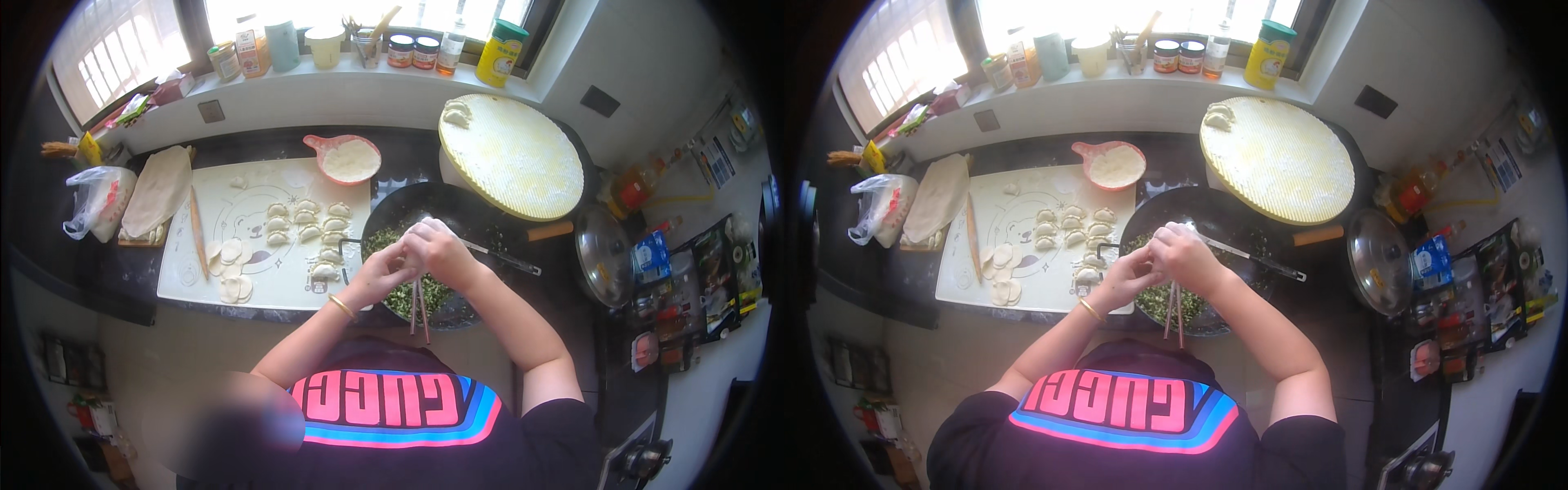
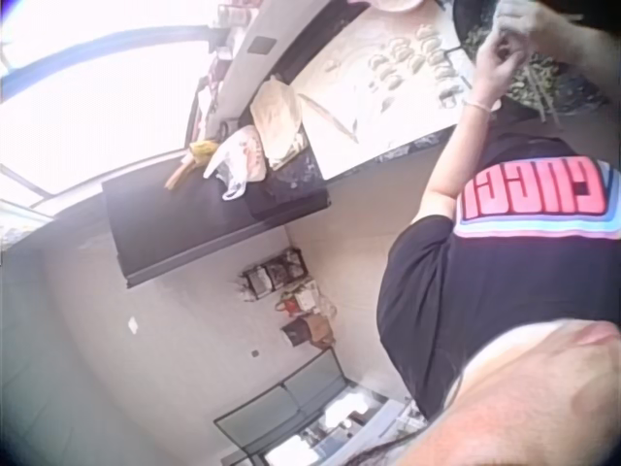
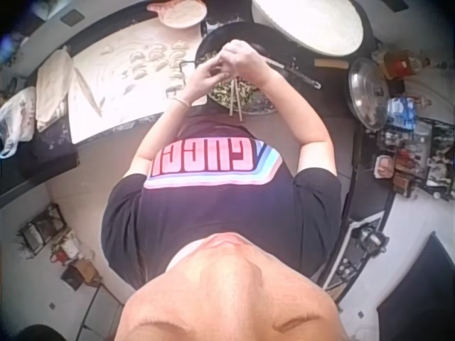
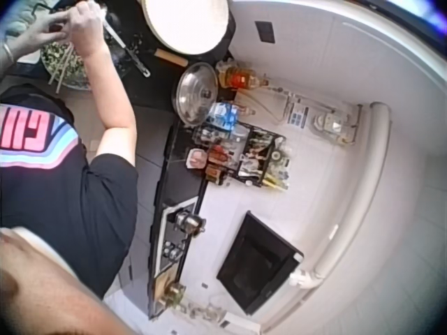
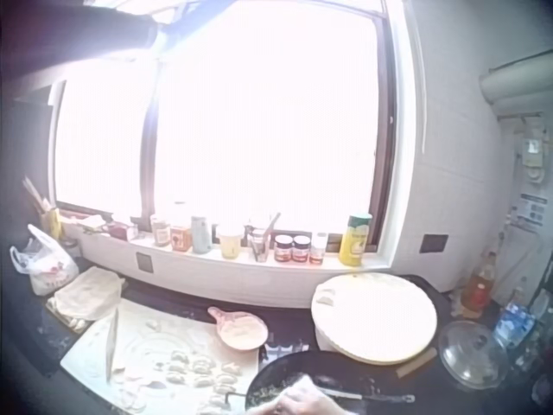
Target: The person prepares dumplings by placing a green vegetable filling onto round dough wrappers using chopsticks. They fold and seal each dumpling by hand, arranging the finished units on a cutting board and a round bamboo tray.
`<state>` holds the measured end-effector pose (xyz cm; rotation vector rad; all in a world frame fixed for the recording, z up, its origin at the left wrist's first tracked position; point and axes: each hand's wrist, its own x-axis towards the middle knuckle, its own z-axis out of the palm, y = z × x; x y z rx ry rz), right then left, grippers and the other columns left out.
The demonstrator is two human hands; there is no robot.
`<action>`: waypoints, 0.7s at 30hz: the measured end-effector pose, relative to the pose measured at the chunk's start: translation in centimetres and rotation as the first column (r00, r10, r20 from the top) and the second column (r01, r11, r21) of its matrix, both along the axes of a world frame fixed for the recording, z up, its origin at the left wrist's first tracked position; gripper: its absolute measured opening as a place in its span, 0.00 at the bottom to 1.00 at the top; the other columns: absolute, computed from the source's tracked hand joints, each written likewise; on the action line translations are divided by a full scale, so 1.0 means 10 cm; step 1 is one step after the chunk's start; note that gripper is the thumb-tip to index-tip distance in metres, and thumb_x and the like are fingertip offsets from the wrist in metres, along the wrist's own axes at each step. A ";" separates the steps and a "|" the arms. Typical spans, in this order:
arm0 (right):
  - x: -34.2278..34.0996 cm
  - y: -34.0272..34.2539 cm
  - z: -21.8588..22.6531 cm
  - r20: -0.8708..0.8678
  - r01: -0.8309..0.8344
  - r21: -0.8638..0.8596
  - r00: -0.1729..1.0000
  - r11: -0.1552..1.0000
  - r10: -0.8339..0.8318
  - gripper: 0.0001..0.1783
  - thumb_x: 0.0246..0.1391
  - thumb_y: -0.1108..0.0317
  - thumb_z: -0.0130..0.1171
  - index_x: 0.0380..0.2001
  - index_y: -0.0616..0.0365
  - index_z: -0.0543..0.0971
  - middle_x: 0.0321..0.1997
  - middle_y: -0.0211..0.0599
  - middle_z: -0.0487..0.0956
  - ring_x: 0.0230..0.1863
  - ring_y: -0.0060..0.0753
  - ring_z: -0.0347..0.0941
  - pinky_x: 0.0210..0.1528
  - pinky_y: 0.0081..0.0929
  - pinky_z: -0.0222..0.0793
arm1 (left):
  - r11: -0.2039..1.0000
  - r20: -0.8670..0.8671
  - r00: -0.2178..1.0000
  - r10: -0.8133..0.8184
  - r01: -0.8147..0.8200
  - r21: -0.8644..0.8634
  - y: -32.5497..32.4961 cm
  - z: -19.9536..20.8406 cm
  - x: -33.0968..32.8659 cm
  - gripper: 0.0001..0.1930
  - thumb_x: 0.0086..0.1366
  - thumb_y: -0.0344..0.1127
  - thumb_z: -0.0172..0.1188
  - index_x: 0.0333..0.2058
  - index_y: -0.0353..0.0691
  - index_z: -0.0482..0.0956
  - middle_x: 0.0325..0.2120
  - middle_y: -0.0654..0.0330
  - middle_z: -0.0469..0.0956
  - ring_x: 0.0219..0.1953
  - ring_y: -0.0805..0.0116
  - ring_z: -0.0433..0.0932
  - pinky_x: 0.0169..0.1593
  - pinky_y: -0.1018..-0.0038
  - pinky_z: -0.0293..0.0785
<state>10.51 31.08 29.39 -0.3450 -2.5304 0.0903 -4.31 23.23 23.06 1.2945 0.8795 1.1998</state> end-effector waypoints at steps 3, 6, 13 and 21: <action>0.02 0.04 -0.05 -0.165 0.012 -0.267 0.985 0.964 -0.058 0.03 0.43 0.74 0.57 0.24 0.61 0.77 0.28 0.41 0.75 0.31 0.42 0.72 0.31 0.32 0.69 | 0.998 0.066 0.996 0.060 -0.059 -0.013 -0.05 0.03 0.05 0.34 0.59 0.23 0.54 0.62 0.38 0.48 0.45 0.61 0.69 0.44 0.74 0.71 0.47 0.76 0.70; 0.05 -0.01 -0.09 -0.123 0.094 -0.409 0.980 0.908 -0.156 0.03 0.42 0.74 0.59 0.24 0.62 0.77 0.27 0.43 0.75 0.30 0.43 0.72 0.30 0.32 0.69 | 0.998 0.072 0.995 0.064 -0.063 -0.011 -0.05 -0.02 0.04 0.37 0.60 0.24 0.53 0.64 0.42 0.43 0.44 0.60 0.70 0.42 0.74 0.72 0.47 0.76 0.70; -0.09 -0.11 -0.19 -0.260 0.029 -0.257 0.961 0.966 -0.098 0.03 0.40 0.76 0.57 0.19 0.63 0.75 0.23 0.42 0.74 0.27 0.42 0.71 0.30 0.32 0.68 | 0.994 0.063 0.993 0.097 -0.093 -0.053 -0.04 0.00 0.07 0.36 0.60 0.23 0.51 0.64 0.43 0.44 0.44 0.60 0.70 0.42 0.76 0.71 0.46 0.78 0.70; -0.04 -0.14 -0.22 -0.243 0.103 -0.421 0.944 0.901 -0.222 0.03 0.38 0.75 0.59 0.20 0.63 0.75 0.23 0.42 0.74 0.28 0.42 0.72 0.31 0.31 0.69 | 0.992 0.113 0.986 0.124 -0.121 -0.033 -0.04 -0.02 0.08 0.31 0.59 0.24 0.53 0.61 0.37 0.53 0.49 0.61 0.69 0.43 0.77 0.70 0.46 0.79 0.70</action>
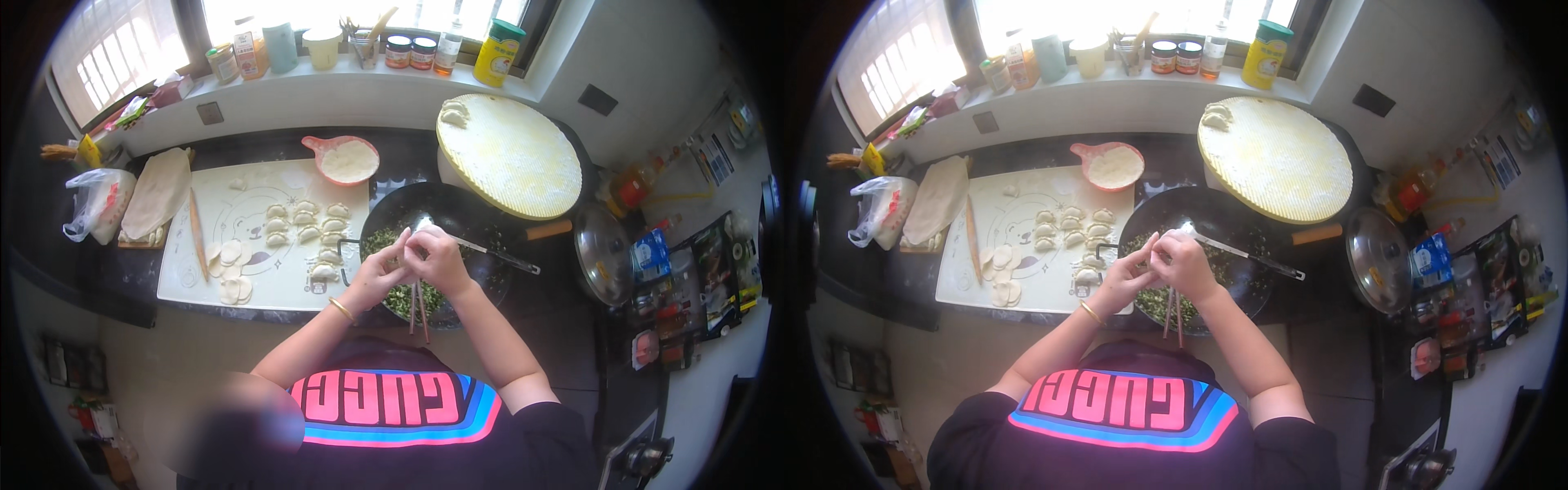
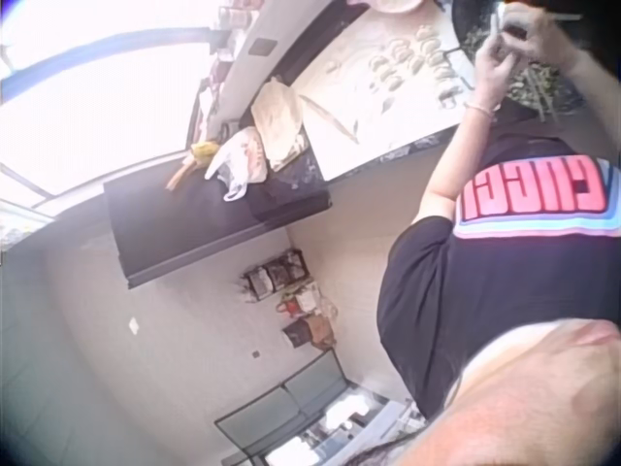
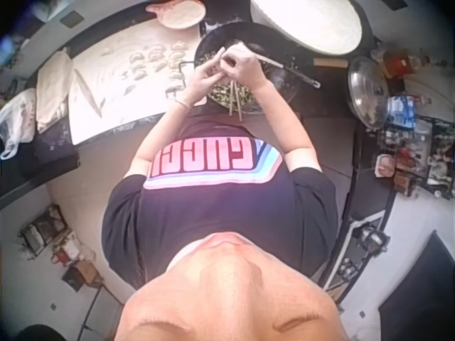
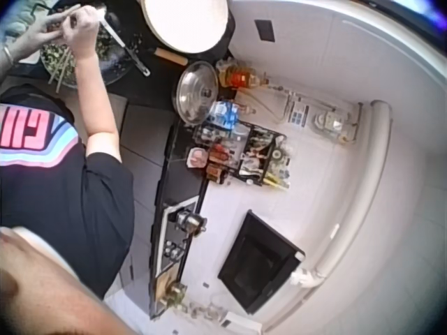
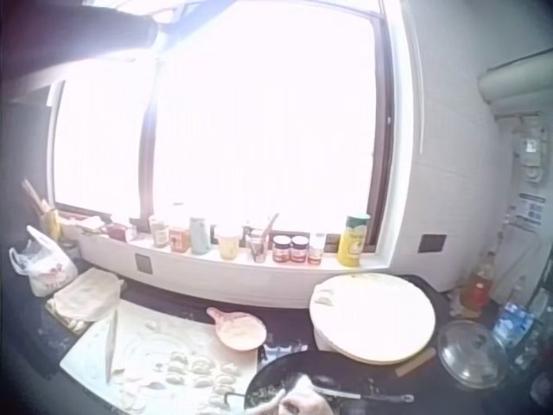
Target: The person prepares dumplings by placing a green vegetable filling onto round dough wrappers using chopsticks. They fold and seal each dumpling by hand, arranging the finished units on a cutting board and a round bamboo tray.
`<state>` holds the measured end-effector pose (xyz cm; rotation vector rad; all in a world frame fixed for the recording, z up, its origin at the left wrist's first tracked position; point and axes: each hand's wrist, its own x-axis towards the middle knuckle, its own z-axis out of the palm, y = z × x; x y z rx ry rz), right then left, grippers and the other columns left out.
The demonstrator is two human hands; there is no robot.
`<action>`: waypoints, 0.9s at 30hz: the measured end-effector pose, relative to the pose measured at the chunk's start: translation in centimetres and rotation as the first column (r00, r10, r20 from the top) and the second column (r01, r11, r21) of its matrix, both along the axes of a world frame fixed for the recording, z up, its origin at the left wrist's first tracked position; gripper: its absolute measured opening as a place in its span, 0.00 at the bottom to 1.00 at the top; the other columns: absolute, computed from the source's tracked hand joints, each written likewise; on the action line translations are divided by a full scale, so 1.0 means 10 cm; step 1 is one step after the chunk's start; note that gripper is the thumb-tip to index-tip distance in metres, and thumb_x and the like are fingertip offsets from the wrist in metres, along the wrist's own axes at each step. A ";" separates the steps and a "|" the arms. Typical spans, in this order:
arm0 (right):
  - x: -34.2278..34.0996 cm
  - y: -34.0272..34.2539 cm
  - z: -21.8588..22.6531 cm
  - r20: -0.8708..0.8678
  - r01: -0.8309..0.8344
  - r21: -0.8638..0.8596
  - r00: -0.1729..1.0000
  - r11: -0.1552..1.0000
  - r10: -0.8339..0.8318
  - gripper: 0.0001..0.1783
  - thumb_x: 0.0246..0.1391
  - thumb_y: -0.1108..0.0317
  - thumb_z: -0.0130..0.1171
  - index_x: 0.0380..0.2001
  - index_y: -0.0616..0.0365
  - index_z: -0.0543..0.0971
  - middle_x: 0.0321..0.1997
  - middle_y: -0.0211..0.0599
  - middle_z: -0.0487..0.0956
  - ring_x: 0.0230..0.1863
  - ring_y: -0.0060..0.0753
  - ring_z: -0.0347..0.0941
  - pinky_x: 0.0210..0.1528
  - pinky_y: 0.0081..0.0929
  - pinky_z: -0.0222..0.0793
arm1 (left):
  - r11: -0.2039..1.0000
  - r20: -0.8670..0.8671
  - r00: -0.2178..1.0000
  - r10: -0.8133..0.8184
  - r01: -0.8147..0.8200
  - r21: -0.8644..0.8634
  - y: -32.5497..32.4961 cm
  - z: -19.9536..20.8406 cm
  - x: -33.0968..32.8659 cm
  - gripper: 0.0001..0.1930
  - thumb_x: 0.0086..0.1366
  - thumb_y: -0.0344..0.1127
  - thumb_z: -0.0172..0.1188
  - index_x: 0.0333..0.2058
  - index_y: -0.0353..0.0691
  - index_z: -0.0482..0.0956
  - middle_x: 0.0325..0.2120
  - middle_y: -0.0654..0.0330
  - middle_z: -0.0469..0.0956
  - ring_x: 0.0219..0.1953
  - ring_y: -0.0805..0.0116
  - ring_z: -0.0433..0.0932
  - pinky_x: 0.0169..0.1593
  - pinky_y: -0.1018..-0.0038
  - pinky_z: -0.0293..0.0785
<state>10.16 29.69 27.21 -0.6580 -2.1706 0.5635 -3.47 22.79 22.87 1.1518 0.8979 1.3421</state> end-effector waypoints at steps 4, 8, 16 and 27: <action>-0.03 0.00 -0.08 -0.077 -0.033 0.134 0.996 0.990 0.043 0.04 0.38 0.74 0.60 0.20 0.63 0.75 0.24 0.42 0.74 0.28 0.41 0.72 0.31 0.31 0.68 | 0.999 -0.021 1.000 0.017 -0.018 -0.031 0.00 -0.03 -0.01 0.30 0.59 0.24 0.53 0.60 0.37 0.56 0.49 0.61 0.69 0.42 0.77 0.71 0.46 0.79 0.70; 0.06 -0.02 -0.01 0.020 0.031 -0.216 0.999 0.976 -0.028 0.05 0.39 0.72 0.60 0.20 0.62 0.75 0.23 0.41 0.74 0.26 0.39 0.72 0.30 0.30 0.68 | 1.000 0.053 0.998 0.023 -0.022 -0.018 -0.03 -0.04 -0.04 0.30 0.59 0.23 0.53 0.60 0.39 0.57 0.47 0.62 0.70 0.41 0.79 0.71 0.44 0.79 0.71; -0.04 -0.07 -0.12 -0.112 0.012 0.007 0.994 1.000 -0.011 0.04 0.40 0.73 0.60 0.21 0.62 0.76 0.24 0.40 0.75 0.27 0.39 0.72 0.29 0.30 0.68 | 0.997 -0.028 0.999 0.040 -0.042 -0.068 -0.02 -0.09 -0.02 0.28 0.59 0.25 0.54 0.59 0.42 0.60 0.44 0.63 0.72 0.40 0.80 0.71 0.43 0.80 0.71; 0.00 -0.09 -0.16 -0.049 0.064 -0.122 0.996 0.990 -0.070 0.05 0.41 0.72 0.59 0.22 0.63 0.78 0.24 0.40 0.75 0.23 0.35 0.72 0.27 0.28 0.67 | 0.988 0.093 0.994 0.063 -0.048 -0.149 -0.06 -0.04 0.08 0.28 0.58 0.27 0.56 0.58 0.40 0.61 0.42 0.64 0.74 0.39 0.82 0.70 0.43 0.82 0.70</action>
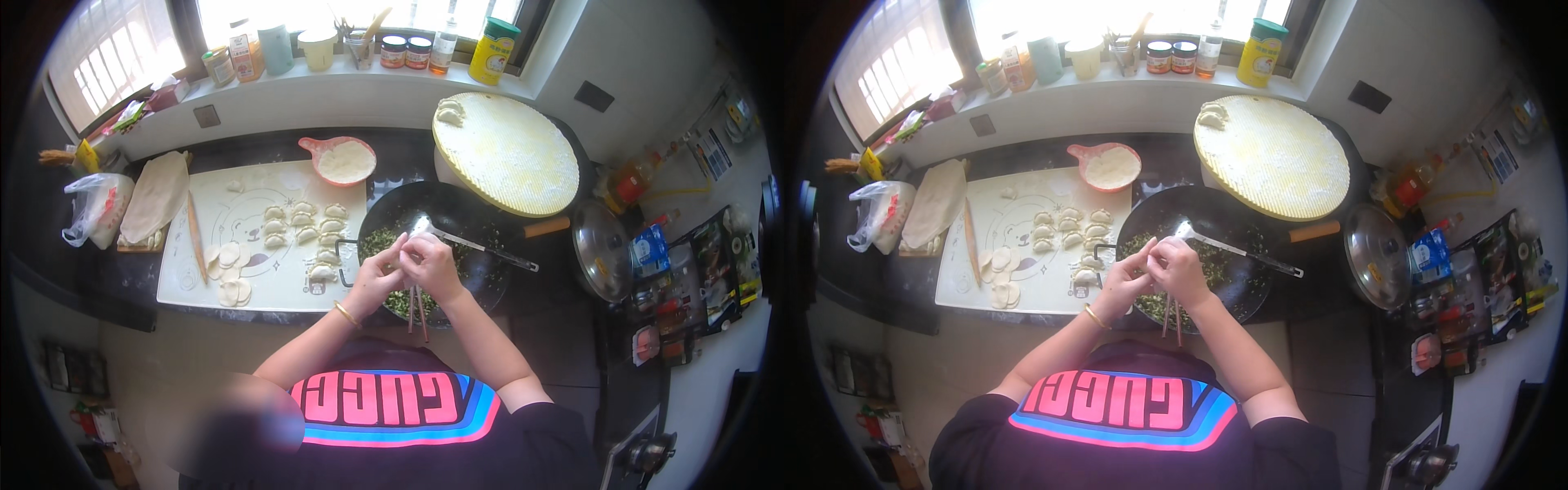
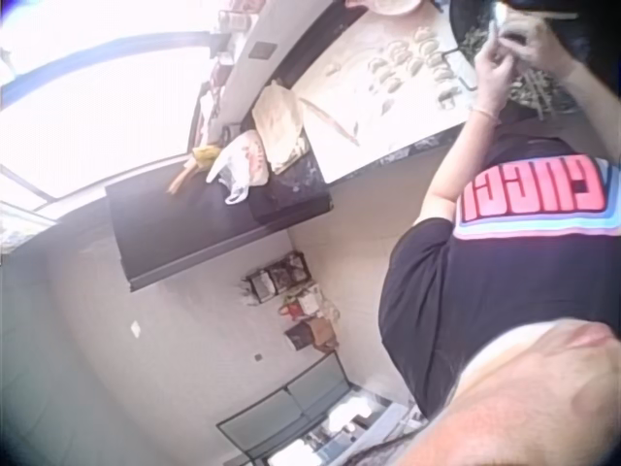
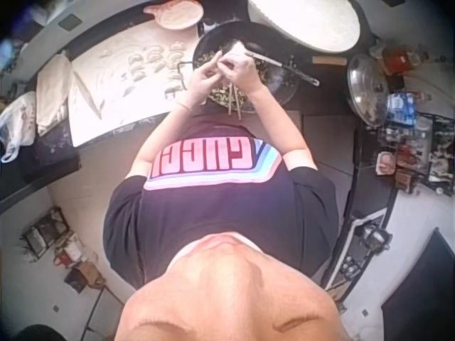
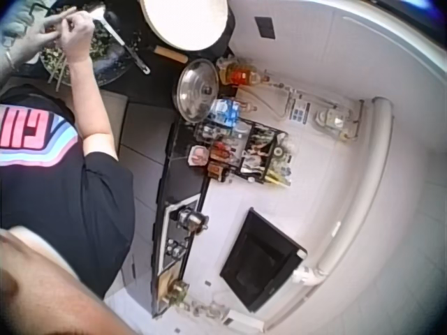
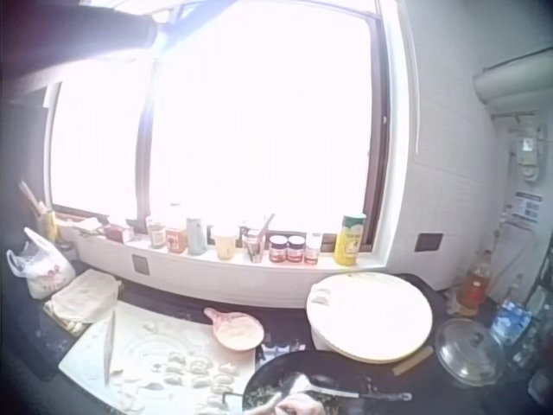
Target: The person prepares dumplings by placing a green vegetable filling onto round dough wrappers using chopsticks. They fold and seal each dumpling by hand, arranging the finished units on a cutting board and a round bamboo tray.
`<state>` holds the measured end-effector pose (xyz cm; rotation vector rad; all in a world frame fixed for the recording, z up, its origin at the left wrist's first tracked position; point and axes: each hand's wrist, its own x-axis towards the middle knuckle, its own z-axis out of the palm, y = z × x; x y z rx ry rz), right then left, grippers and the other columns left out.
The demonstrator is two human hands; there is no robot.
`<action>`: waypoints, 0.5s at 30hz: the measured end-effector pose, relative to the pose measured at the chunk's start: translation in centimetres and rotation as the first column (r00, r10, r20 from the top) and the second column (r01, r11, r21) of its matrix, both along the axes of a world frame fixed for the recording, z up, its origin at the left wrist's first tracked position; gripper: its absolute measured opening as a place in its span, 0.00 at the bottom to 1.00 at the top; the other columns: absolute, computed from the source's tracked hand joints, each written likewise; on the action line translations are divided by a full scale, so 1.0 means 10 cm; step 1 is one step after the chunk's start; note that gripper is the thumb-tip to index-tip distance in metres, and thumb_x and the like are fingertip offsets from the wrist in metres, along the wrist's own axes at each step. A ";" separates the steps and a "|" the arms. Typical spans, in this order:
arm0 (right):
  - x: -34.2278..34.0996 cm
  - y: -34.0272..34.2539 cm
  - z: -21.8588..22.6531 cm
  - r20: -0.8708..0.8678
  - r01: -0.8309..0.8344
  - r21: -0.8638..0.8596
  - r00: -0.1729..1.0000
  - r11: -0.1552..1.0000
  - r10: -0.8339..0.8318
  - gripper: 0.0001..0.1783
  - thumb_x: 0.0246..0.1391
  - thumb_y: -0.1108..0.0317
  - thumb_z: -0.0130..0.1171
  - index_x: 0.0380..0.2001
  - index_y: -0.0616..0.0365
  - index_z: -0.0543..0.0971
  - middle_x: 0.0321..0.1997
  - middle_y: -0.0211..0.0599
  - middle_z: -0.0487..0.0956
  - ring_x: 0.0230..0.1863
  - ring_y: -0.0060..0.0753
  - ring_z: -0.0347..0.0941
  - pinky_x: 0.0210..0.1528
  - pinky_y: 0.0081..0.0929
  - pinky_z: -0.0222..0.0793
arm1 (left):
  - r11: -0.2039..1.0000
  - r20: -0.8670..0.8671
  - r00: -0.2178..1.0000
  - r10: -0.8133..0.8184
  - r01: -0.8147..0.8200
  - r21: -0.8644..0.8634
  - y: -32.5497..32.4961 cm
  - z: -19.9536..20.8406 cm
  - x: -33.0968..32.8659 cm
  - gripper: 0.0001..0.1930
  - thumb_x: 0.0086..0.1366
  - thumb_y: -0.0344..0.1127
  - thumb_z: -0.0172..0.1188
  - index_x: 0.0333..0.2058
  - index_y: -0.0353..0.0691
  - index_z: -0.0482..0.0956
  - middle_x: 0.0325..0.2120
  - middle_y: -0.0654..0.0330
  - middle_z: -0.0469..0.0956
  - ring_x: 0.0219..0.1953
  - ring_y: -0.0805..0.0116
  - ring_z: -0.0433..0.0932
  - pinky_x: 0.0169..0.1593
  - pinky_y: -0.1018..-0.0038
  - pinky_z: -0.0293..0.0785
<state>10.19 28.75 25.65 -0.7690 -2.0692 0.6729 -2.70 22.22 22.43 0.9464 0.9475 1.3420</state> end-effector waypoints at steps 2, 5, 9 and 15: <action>0.02 0.01 -0.02 -0.063 -0.032 -0.064 0.998 0.997 0.028 0.05 0.41 0.72 0.59 0.22 0.63 0.78 0.23 0.40 0.75 0.23 0.35 0.72 0.27 0.28 0.67 | 1.000 -0.064 0.998 0.021 -0.021 -0.003 0.03 -0.09 -0.03 0.28 0.58 0.28 0.56 0.58 0.40 0.61 0.42 0.64 0.74 0.39 0.81 0.71 0.43 0.82 0.70; 0.10 0.02 0.04 0.028 -0.005 -0.185 1.000 0.983 0.011 0.05 0.41 0.72 0.59 0.22 0.64 0.77 0.23 0.41 0.74 0.23 0.35 0.72 0.27 0.28 0.67 | 0.999 -0.023 0.999 0.035 -0.034 0.042 0.02 -0.09 -0.01 0.28 0.59 0.29 0.56 0.59 0.41 0.61 0.40 0.65 0.74 0.38 0.81 0.71 0.42 0.82 0.70; 0.08 0.01 0.02 0.050 0.025 -0.161 0.999 0.987 -0.017 0.06 0.41 0.71 0.59 0.21 0.64 0.76 0.22 0.41 0.74 0.22 0.35 0.71 0.27 0.28 0.67 | 0.997 0.036 0.996 -0.076 0.076 0.019 0.02 -0.06 -0.01 0.30 0.59 0.27 0.55 0.60 0.41 0.57 0.41 0.62 0.73 0.39 0.77 0.73 0.41 0.77 0.74; 0.08 -0.01 -0.06 -0.039 0.021 -0.222 0.999 0.975 -0.030 0.07 0.41 0.70 0.59 0.22 0.64 0.77 0.22 0.41 0.74 0.22 0.33 0.71 0.27 0.28 0.67 | 0.998 0.067 0.996 -0.057 0.056 0.019 0.02 -0.14 -0.01 0.28 0.59 0.28 0.56 0.59 0.43 0.60 0.38 0.65 0.74 0.36 0.81 0.72 0.41 0.81 0.71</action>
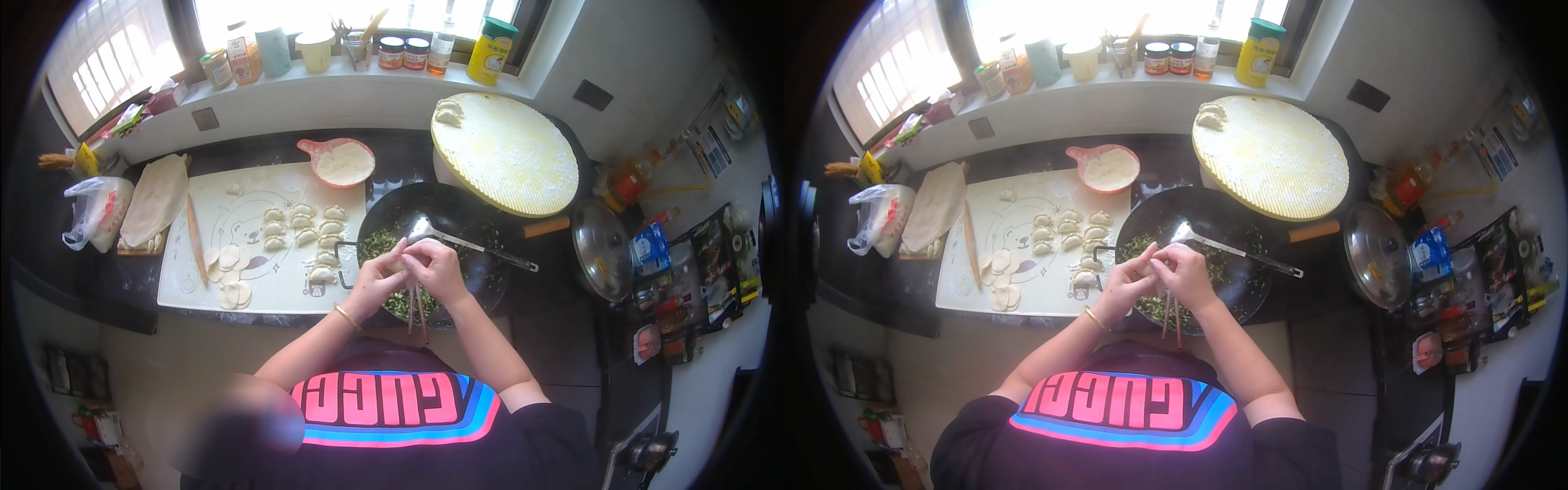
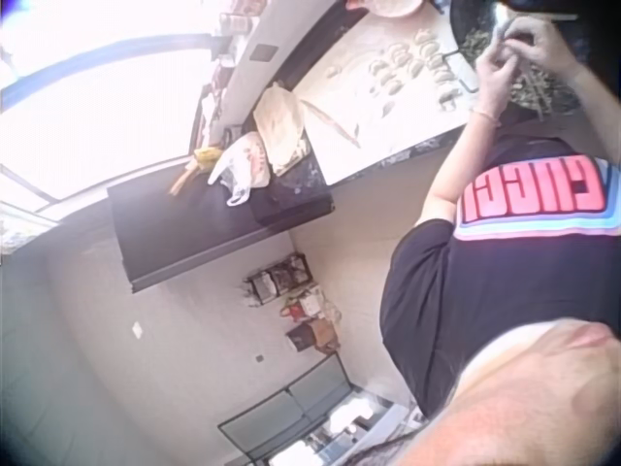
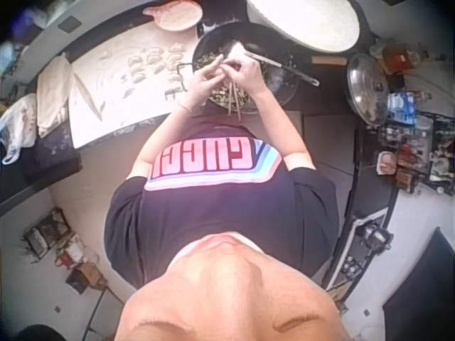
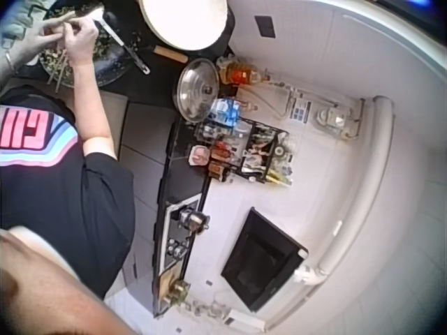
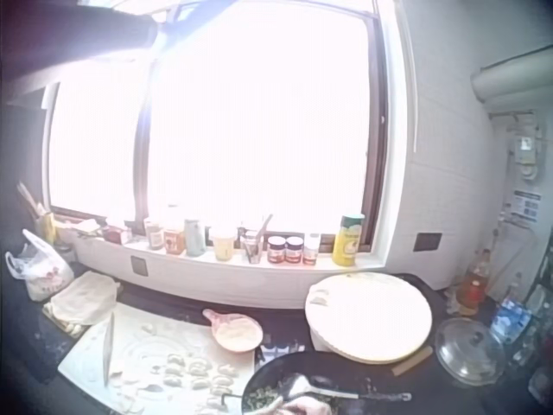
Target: The person prepares dumplings by placing a green vegetable filling onto round dough wrappers using chopsticks. They fold and seal each dumpling by hand, arranging the finished units on a cutting board and a round bamboo tray.
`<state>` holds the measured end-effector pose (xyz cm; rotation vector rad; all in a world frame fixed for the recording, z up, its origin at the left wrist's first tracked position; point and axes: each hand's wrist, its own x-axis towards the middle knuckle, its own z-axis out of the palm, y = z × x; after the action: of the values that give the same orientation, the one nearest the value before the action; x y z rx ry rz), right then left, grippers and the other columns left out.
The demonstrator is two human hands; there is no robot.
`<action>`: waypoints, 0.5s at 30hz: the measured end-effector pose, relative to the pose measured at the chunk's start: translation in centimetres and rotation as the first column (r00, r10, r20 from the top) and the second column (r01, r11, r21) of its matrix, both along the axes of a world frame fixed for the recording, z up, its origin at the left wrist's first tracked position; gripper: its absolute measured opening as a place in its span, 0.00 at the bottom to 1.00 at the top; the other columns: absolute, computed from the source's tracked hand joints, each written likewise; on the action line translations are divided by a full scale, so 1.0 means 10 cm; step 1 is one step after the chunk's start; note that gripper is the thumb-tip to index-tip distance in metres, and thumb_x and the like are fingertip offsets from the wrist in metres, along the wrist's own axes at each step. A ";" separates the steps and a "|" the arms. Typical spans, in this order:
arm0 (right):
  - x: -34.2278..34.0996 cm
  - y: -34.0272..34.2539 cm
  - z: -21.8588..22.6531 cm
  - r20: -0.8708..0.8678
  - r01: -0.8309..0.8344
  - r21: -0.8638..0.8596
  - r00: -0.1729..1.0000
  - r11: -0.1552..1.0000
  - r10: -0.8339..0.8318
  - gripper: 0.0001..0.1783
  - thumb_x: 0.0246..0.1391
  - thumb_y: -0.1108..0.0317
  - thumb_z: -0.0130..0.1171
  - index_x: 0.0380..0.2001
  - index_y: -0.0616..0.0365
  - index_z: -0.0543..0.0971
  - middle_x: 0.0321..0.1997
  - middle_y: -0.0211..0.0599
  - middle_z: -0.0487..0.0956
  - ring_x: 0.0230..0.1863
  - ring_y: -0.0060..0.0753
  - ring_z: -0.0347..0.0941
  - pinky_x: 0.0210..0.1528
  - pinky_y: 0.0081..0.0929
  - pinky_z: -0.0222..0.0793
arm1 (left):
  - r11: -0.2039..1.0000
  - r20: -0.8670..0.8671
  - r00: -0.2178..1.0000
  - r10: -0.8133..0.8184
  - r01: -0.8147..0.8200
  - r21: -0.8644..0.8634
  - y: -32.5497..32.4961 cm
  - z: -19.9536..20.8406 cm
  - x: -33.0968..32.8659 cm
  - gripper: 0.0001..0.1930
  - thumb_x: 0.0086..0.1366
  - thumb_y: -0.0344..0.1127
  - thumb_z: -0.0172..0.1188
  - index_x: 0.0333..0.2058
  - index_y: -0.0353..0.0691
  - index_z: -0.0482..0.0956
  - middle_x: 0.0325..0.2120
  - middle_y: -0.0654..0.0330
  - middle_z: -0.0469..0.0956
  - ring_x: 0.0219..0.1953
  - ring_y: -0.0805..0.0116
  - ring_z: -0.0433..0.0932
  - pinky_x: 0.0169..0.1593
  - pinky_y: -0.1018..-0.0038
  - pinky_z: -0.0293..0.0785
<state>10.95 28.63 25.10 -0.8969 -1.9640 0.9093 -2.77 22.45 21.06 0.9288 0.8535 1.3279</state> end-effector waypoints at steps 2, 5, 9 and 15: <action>0.05 0.03 -0.03 -0.037 -0.007 -0.075 0.999 0.997 0.004 0.07 0.41 0.70 0.59 0.22 0.64 0.77 0.22 0.41 0.74 0.22 0.33 0.71 0.27 0.28 0.67 | 1.000 0.014 1.000 0.022 -0.022 0.006 0.00 0.00 0.00 0.28 0.59 0.28 0.55 0.59 0.43 0.60 0.37 0.66 0.74 0.35 0.81 0.71 0.40 0.82 0.71; 0.06 0.05 -0.05 0.035 -0.007 0.024 0.999 1.000 0.006 0.05 0.43 0.72 0.60 0.23 0.64 0.77 0.22 0.35 0.75 0.21 0.22 0.70 0.25 0.19 0.65 | 1.000 -0.056 0.998 0.013 -0.013 0.013 0.01 0.00 0.00 0.29 0.59 0.27 0.56 0.59 0.43 0.60 0.36 0.66 0.74 0.35 0.81 0.71 0.40 0.82 0.71; 0.01 0.01 -0.05 0.060 0.023 0.087 0.998 0.996 -0.028 0.05 0.43 0.73 0.60 0.23 0.64 0.78 0.23 0.33 0.75 0.22 0.20 0.70 0.25 0.18 0.65 | 0.998 -0.121 0.992 -0.032 0.038 0.042 0.03 -0.06 -0.01 0.29 0.59 0.28 0.56 0.59 0.42 0.59 0.37 0.65 0.75 0.36 0.80 0.72 0.42 0.79 0.71; 0.10 0.03 -0.07 -0.001 0.020 -0.036 1.000 0.999 -0.020 0.04 0.43 0.73 0.60 0.23 0.64 0.78 0.23 0.31 0.75 0.22 0.18 0.69 0.25 0.17 0.65 | 0.999 -0.050 0.999 0.017 -0.015 0.038 0.01 -0.04 0.00 0.29 0.58 0.27 0.57 0.58 0.40 0.60 0.37 0.64 0.75 0.37 0.79 0.72 0.45 0.79 0.70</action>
<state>11.93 28.92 24.35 -0.9347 -1.9402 0.9360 -2.78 22.59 20.67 0.9896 0.8785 1.3430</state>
